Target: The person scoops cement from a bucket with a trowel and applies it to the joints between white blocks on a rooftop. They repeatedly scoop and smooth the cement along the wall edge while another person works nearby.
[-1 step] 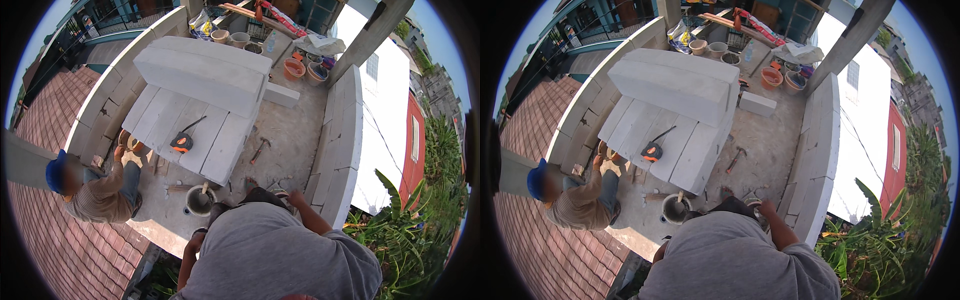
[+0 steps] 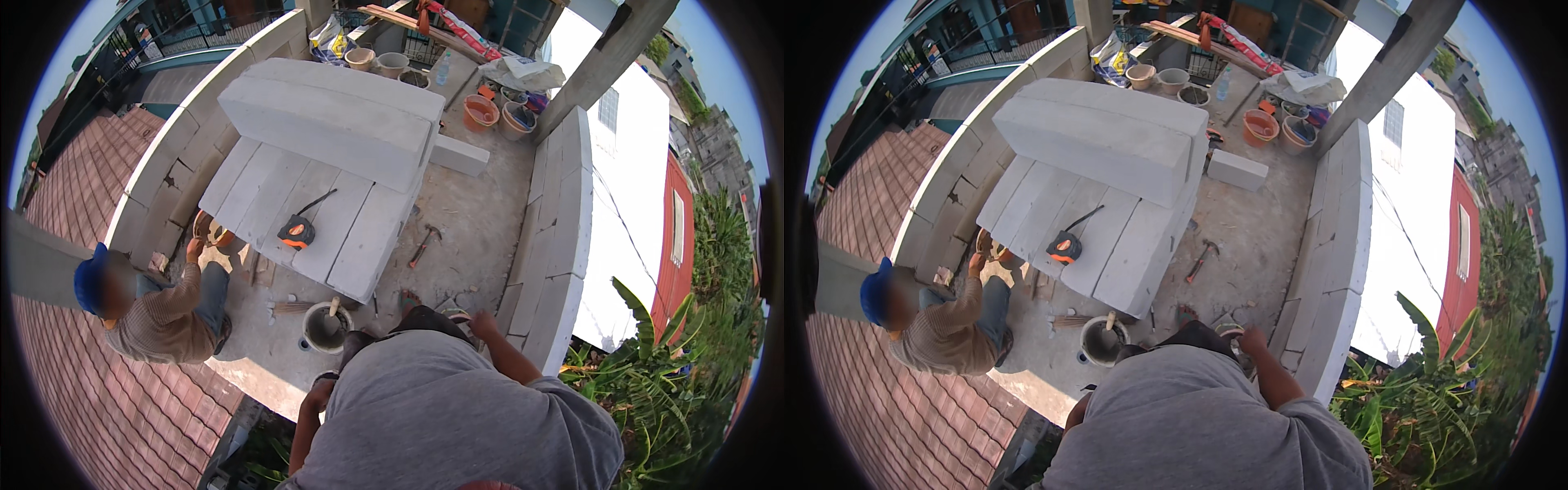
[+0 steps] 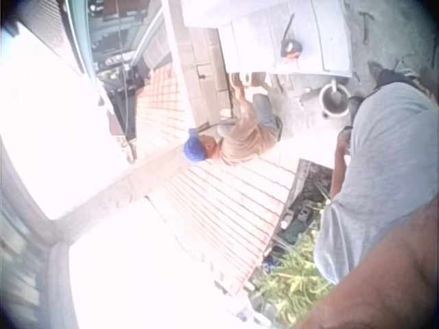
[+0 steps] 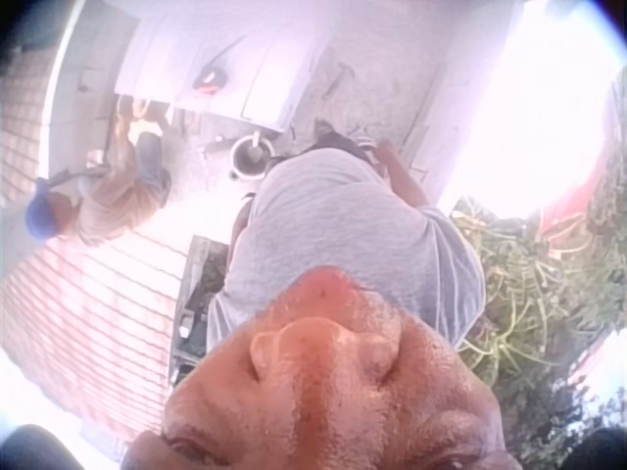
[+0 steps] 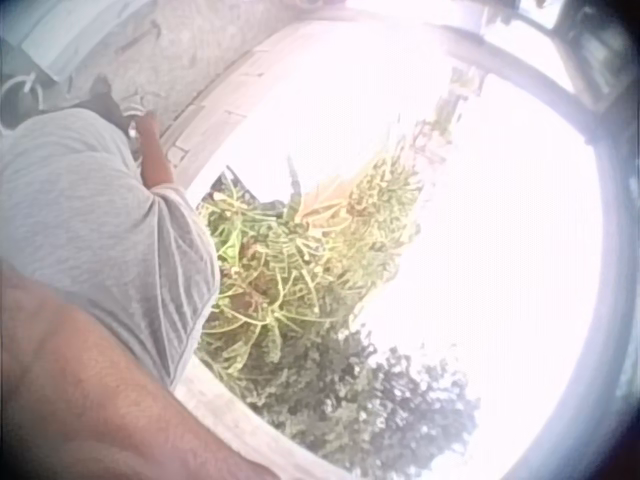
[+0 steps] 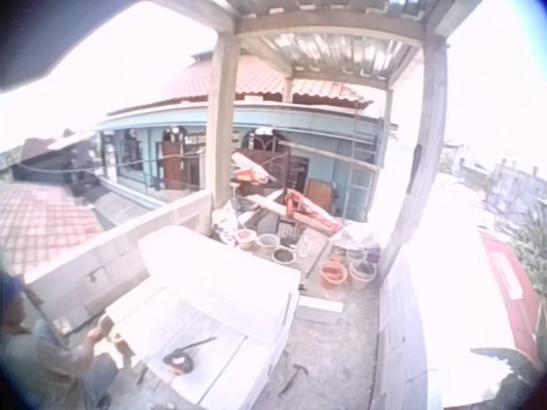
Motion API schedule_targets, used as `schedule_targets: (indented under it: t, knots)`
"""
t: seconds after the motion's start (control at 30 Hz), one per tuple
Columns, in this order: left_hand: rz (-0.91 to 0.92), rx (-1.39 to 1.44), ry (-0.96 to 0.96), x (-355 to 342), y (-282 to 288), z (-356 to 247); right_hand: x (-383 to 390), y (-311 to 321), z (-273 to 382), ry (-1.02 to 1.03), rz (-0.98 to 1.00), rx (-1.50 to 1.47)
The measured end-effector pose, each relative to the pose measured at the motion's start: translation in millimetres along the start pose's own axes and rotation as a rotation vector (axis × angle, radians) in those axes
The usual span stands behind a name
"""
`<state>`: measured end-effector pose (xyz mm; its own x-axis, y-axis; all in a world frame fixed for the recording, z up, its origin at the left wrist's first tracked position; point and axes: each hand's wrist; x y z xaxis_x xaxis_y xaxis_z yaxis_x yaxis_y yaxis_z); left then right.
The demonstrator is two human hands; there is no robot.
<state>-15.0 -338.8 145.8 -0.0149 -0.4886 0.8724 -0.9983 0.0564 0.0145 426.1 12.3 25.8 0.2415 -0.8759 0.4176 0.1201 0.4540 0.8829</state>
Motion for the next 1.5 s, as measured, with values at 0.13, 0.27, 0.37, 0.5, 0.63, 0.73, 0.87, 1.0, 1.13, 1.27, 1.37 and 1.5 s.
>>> schedule_targets:
  t: [0.13, 0.27, 0.37, 0.5, 0.63, 0.73, 0.87, 1.0, 1.13, 1.27, 1.37, 1.5]
  knots:
    - [-0.04, 0.099, 0.048, 15, 4, -5, 13, 0, 17, 0.086, 0.188, -0.026]
    - [-0.03, 0.025, -0.191, -47, 11, 21, -13, -16, -43, 0.18, 0.138, -0.121]
    - [-0.176, 0.057, -0.173, -6, 25, -10, -1, -25, -15, 0.085, 0.185, -0.119]
    - [-0.142, 0.127, -0.08, 10, 30, -60, -1, -2, -20, 0.493, 0.175, 0.416]
    - [-0.011, 0.004, -0.228, 20, 36, -67, 14, 4, 4, 0.109, 0.181, -0.084]
    - [0.181, 0.041, -0.273, -15, 36, -13, 18, 5, 5, 0.079, 0.23, -0.307]
    - [0.23, 0.025, -0.376, -39, 42, 19, 15, 16, 4, 0.162, 0.436, -0.199]
    - [-0.103, -0.883, -0.841, -44, 59, 1, 8, 22, -13, 0.53, 0.257, 0.065]
    - [-0.096, 0.006, -0.293, 24, 31, -115, 28, 3, -20, 0.051, 0.161, -0.2]
    - [-0.181, 0.105, -0.493, 32, 26, -175, 27, -19, -43, 0.223, 0.058, 0.053]
    - [-0.338, 0.057, -0.62, 42, 28, -211, 42, -20, -28, 0.088, 0.136, -0.116]
    - [-0.518, -0.074, -0.756, 27, 22, -269, 26, -11, -64, -0.001, 0.353, 0.257]
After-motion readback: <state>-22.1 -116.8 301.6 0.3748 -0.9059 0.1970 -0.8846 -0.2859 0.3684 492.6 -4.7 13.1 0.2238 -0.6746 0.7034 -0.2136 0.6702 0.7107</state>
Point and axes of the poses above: each hand's wrist, its own x-axis away from the middle knuckle, its own y-axis out of the back of the hand, z = x × y, and after that the axes turned 4 degrees about -x, right-handed
